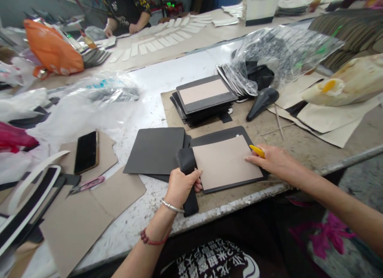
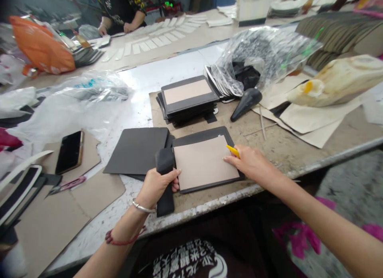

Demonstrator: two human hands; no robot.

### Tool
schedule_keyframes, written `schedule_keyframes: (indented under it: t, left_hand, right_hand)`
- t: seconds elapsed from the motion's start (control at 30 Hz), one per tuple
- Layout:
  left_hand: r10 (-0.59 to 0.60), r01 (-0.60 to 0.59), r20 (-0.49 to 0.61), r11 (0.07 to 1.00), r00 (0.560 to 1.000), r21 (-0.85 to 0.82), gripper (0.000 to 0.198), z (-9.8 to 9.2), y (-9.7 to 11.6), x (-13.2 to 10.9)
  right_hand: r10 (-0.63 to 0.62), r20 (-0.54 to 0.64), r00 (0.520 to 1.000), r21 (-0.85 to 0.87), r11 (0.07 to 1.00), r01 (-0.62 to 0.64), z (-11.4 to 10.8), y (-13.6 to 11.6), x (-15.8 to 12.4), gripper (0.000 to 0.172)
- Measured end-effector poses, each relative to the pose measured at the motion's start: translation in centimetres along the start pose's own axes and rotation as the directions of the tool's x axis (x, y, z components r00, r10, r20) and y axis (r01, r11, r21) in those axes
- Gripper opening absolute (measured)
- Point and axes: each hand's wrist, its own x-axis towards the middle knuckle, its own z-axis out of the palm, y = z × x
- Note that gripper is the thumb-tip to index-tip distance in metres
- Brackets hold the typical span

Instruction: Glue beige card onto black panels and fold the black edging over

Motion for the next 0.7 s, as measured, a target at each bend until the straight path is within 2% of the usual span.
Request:
schedule_keyframes:
  t: [0.2, 0.4, 0.7]
  left_hand:
    - [0.001, -0.002, -0.027, 0.999, 1.000, -0.039, 0.015, 0.0, -0.3, 0.0]
    - [0.023, -0.024, -0.026, 0.999, 0.999, -0.046, 0.024, 0.0, -0.5, 0.0]
    - [0.041, -0.042, -0.032, 0.999, 0.999, -0.015, 0.031, -0.1, -1.1, 0.5]
  right_hand:
    - [-0.005, -0.008, 1.000, 0.036, 0.999, 0.006, 0.4, 0.4, 0.1, 0.026]
    - [-0.034, 0.006, 0.999, 0.096, 0.995, 0.033, 0.2, 0.4, -0.1, 0.022]
    - [0.006, 0.026, 1.000, 0.119, 0.993, -0.009, -0.1, 0.0, -0.3, 0.020]
